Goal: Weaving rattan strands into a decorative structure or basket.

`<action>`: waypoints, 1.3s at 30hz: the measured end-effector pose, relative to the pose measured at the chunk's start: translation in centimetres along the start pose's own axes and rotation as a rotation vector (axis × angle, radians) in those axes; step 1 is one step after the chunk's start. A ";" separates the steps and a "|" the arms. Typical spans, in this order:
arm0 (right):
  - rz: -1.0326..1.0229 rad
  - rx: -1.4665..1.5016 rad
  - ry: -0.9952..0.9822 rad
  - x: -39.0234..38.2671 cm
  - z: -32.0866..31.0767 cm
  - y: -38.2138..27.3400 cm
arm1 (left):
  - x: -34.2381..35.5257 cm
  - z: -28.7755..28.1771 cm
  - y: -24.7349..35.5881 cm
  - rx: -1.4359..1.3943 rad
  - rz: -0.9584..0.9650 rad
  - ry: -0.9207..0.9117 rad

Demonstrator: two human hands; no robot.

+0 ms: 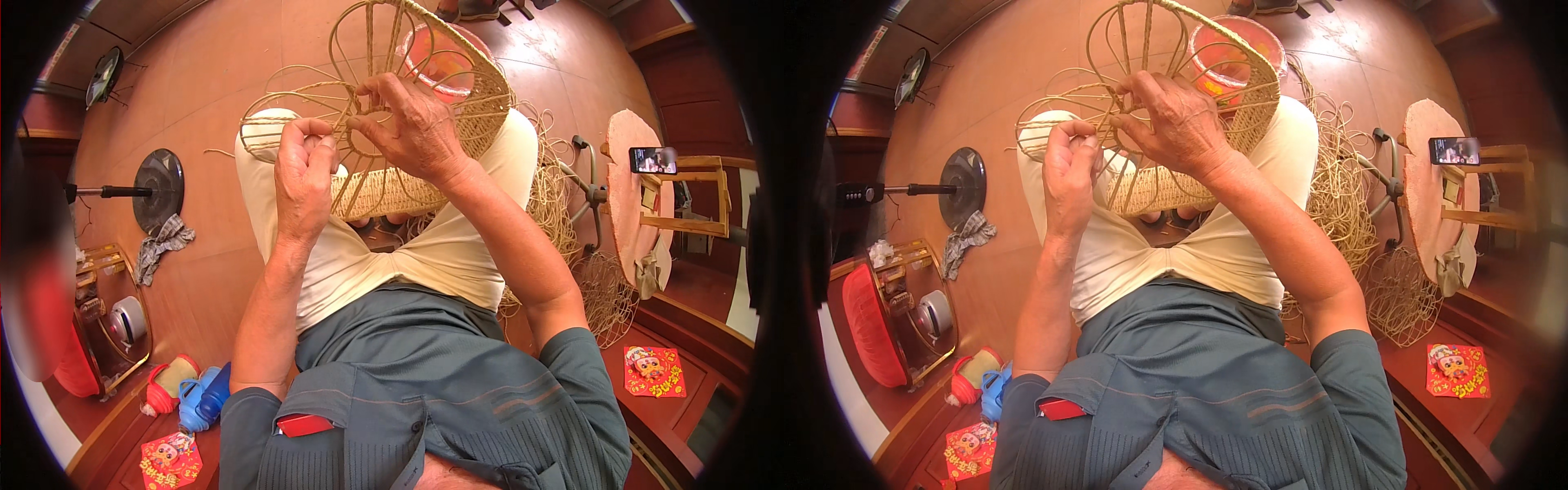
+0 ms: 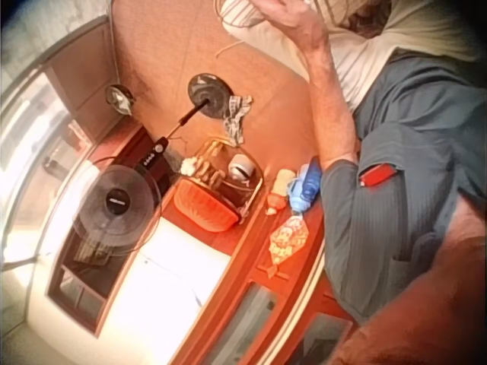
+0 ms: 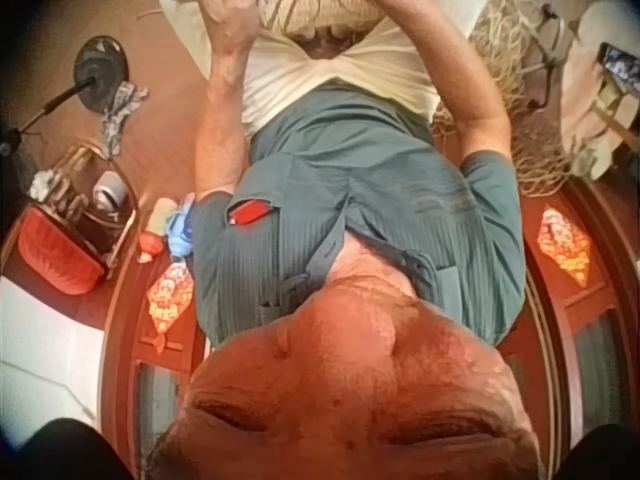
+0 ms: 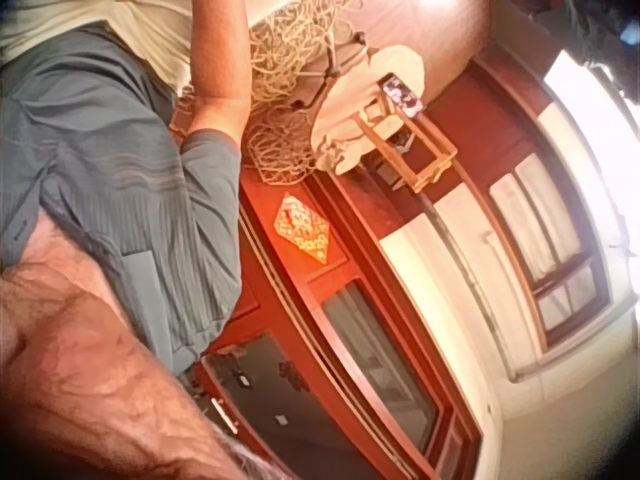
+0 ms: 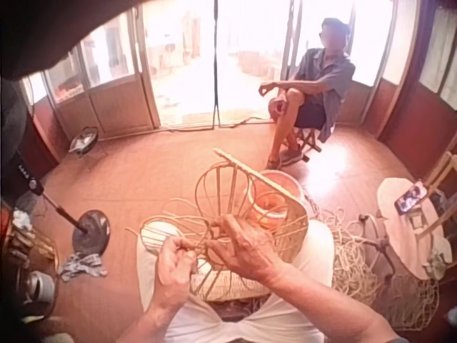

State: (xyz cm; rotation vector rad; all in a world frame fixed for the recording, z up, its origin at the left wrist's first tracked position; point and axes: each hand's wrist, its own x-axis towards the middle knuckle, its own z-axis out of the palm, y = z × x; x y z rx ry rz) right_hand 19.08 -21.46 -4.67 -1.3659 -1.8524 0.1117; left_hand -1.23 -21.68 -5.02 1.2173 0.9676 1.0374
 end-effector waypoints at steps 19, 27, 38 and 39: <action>0.233 0.055 -0.003 1.5 1.1 -2.7 | 2.1 -47.4 17.2 -0.326 0.214 0.385; 0.217 -0.024 0.034 1.0 1.6 -1.7 | -1.2 -16.3 18.2 1.247 0.681 0.890; 0.168 -0.040 0.101 0.6 1.4 -1.2 | 0.8 -5.5 2.8 1.312 0.765 0.112; 0.172 -0.041 0.103 0.6 1.4 -1.1 | 0.9 -5.6 2.8 1.271 0.784 0.110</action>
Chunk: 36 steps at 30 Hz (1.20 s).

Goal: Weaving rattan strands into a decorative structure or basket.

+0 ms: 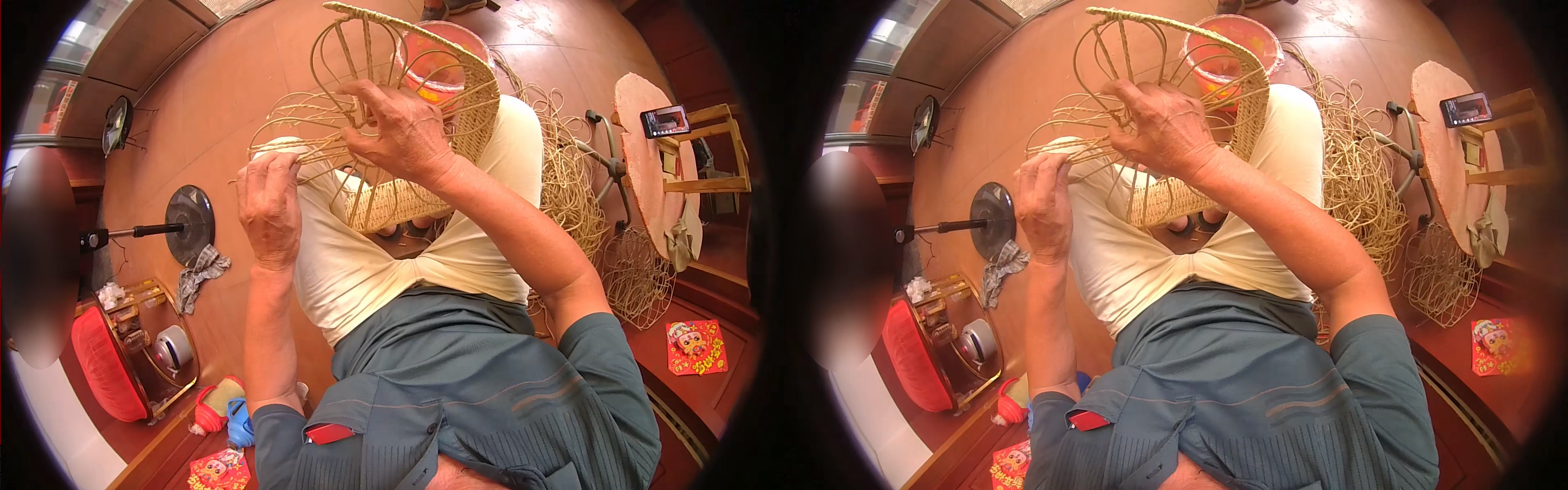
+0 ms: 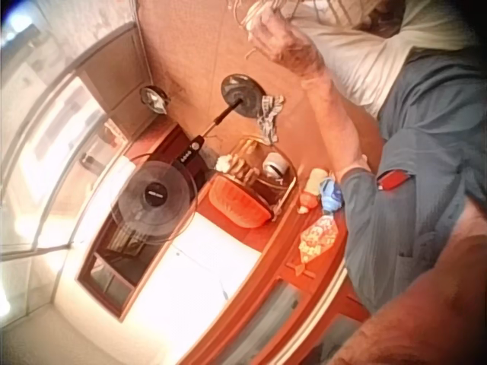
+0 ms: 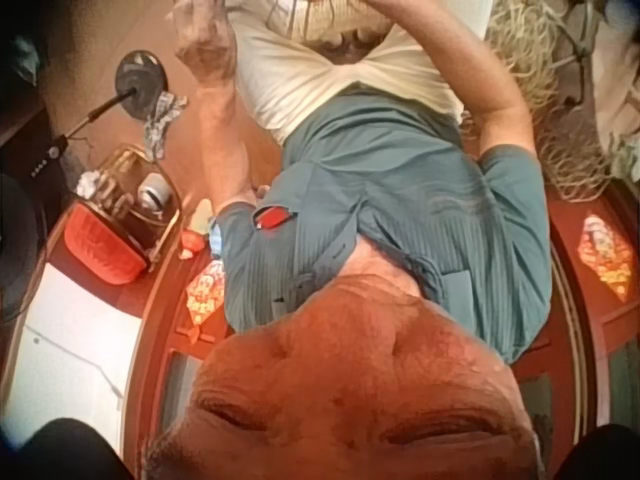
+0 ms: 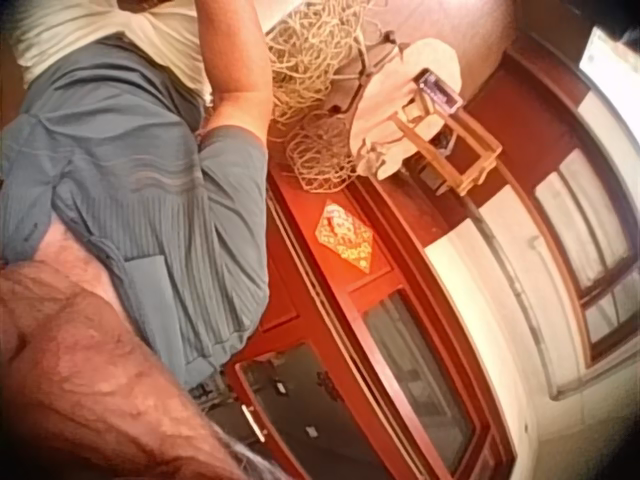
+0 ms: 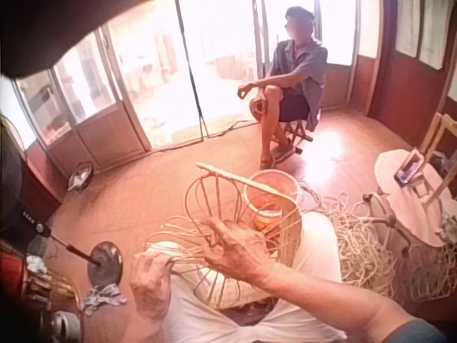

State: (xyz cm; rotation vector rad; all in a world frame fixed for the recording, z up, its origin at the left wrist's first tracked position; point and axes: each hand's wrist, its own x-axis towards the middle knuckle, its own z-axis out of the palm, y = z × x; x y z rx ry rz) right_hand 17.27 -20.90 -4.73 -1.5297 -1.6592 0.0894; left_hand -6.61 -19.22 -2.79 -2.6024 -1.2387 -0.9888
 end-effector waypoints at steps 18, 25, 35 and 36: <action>0.078 0.029 -0.090 0.2 -0.6 -0.2 | 3.9 -1.3 -0.7 0.327 0.193 -0.191; 0.076 0.041 -0.099 0.2 -0.4 -0.1 | 5.1 -2.7 0.4 0.275 0.251 -0.367; 0.062 0.046 -0.108 0.3 -0.5 -0.1 | 4.2 -1.7 -1.5 0.147 0.241 -0.267; 0.061 0.049 -0.108 0.2 -0.4 0.0 | 3.9 -1.4 -2.1 0.150 0.270 -0.240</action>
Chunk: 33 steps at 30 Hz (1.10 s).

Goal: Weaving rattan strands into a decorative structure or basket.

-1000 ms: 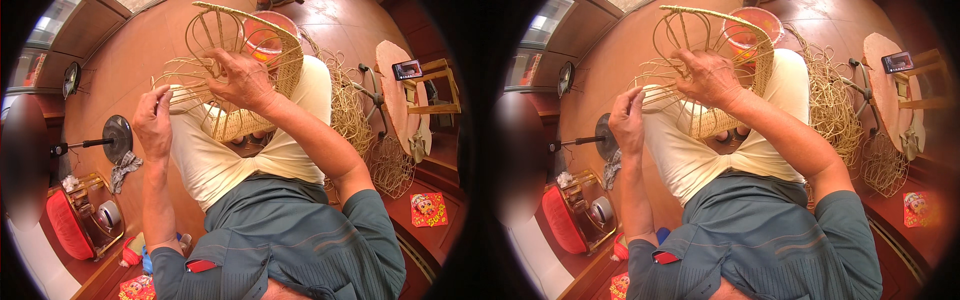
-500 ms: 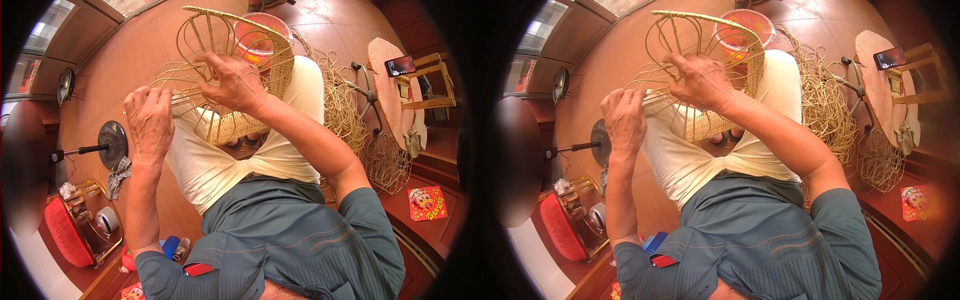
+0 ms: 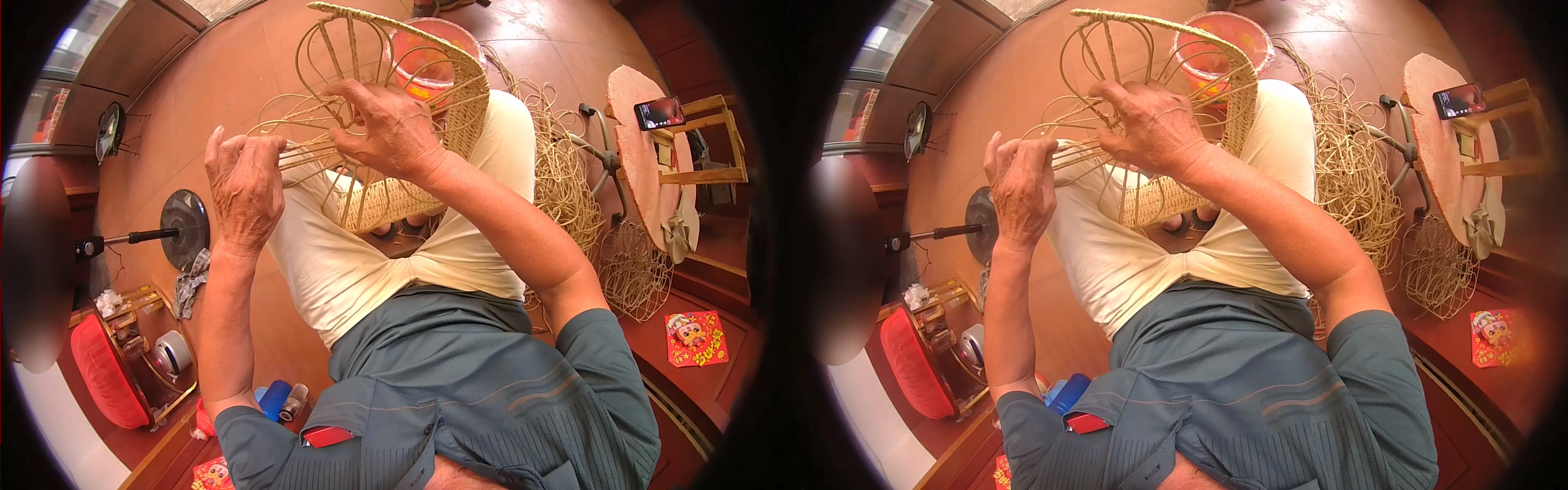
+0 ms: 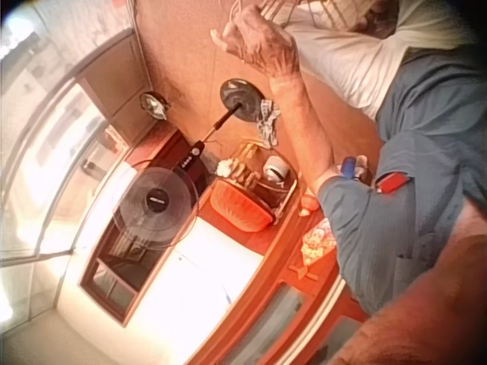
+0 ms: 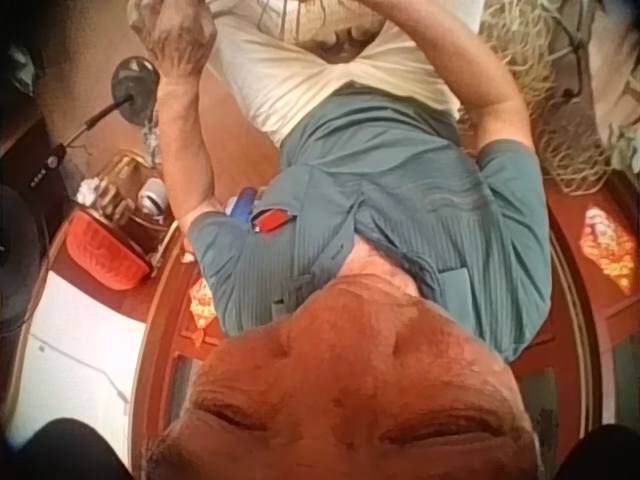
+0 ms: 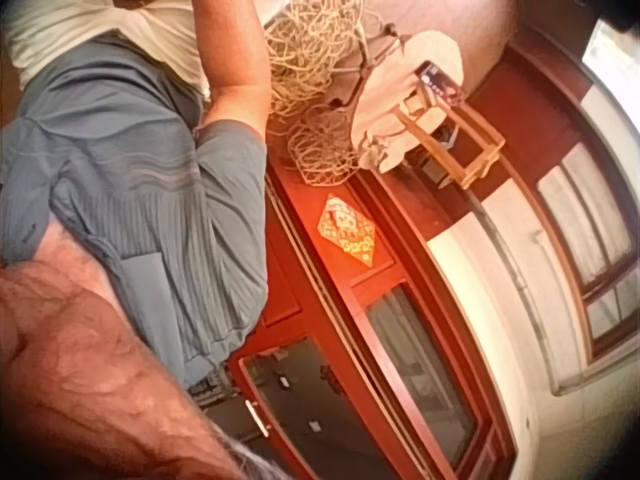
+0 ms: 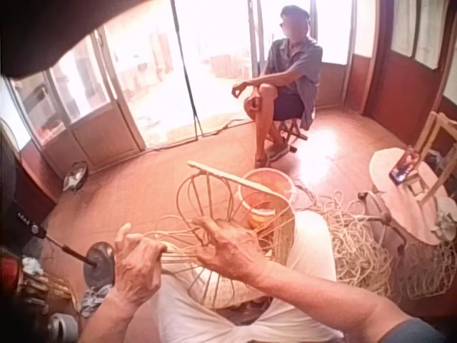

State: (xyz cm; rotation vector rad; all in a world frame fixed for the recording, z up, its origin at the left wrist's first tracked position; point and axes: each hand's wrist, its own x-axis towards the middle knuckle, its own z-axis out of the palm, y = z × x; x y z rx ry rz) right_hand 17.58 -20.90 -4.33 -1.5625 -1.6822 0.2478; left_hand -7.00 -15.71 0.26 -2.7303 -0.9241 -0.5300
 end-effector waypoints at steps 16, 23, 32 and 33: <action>-0.146 -0.029 -0.025 -0.2 0.1 1.3 | -4.3 4.1 10.2 -0.345 -0.158 -0.086; -0.186 -0.106 -0.079 -0.3 -1.2 1.0 | -5.0 3.4 9.5 -0.356 -0.156 -0.056; -0.111 -0.068 -0.067 -0.1 -0.3 0.8 | -4.3 1.6 4.5 -0.388 -0.430 0.247; -0.110 -0.071 -0.067 -0.1 -0.4 0.7 | -4.0 1.7 4.3 -0.404 -0.483 0.260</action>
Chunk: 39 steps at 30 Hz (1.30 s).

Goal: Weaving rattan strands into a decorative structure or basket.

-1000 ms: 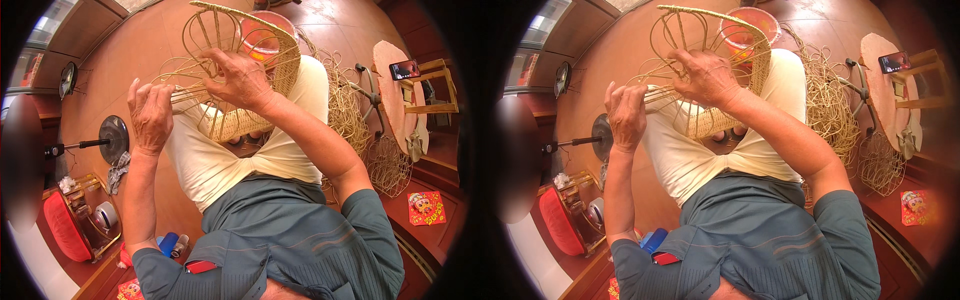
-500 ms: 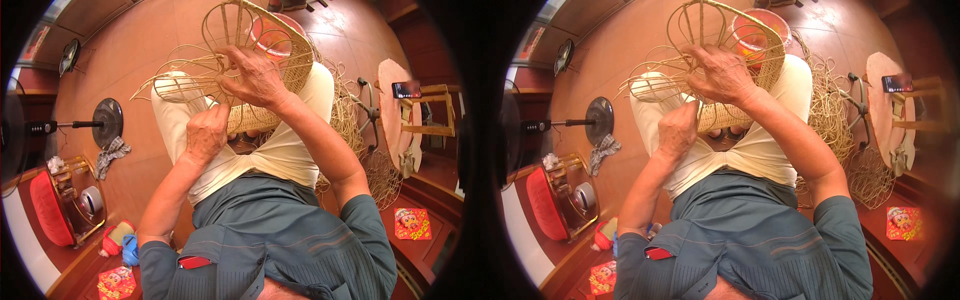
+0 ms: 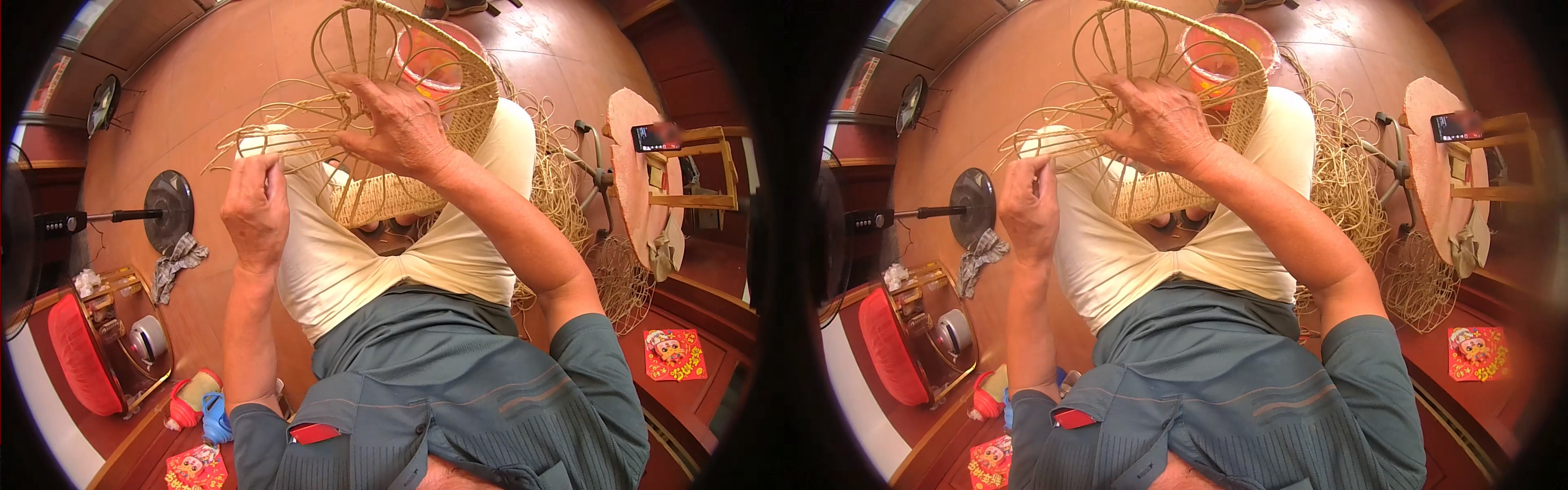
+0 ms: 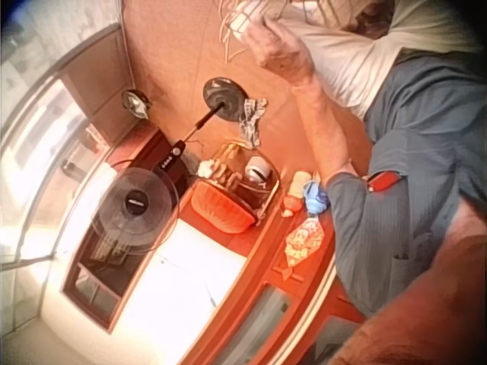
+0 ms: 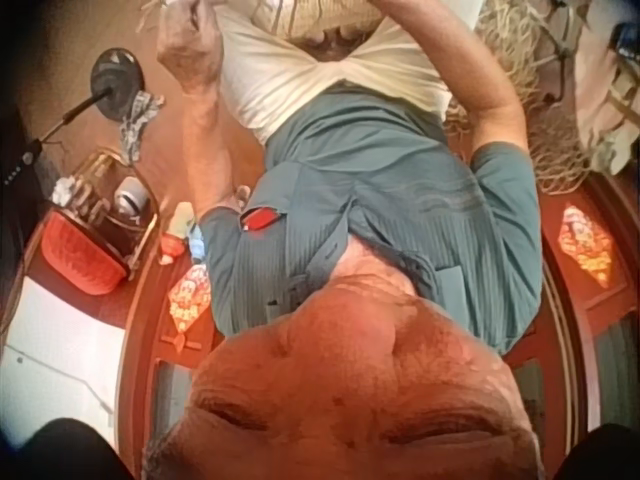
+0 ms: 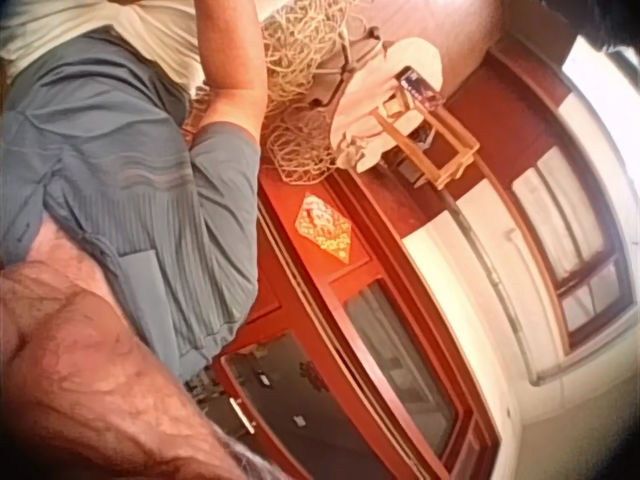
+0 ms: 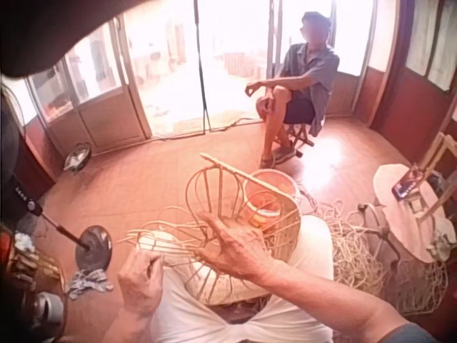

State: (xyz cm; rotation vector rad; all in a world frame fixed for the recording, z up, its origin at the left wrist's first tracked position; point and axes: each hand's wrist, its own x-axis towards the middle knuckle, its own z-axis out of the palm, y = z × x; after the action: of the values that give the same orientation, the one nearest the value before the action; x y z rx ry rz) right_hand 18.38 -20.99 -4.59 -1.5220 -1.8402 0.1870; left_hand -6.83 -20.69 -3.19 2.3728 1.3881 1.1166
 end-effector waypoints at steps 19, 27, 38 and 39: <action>-0.037 0.021 0.014 0.6 -0.2 0.5 | 0.0 0.8 0.1 0.770 0.352 -0.075; 0.062 0.096 -0.069 0.4 0.9 0.3 | 1.2 0.3 -1.4 0.578 0.388 -0.138; -0.018 0.082 0.039 0.4 0.5 0.6 | 0.6 0.3 -2.2 0.510 0.643 0.010; -0.018 0.081 0.034 0.5 0.5 0.6 | 0.3 0.4 -1.8 0.517 0.601 -0.038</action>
State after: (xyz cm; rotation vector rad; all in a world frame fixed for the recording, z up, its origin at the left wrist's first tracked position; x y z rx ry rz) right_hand 18.52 -20.20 -5.05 -1.4436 -1.7977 0.2235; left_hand -7.68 -19.37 -4.12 3.3117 1.0644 0.8792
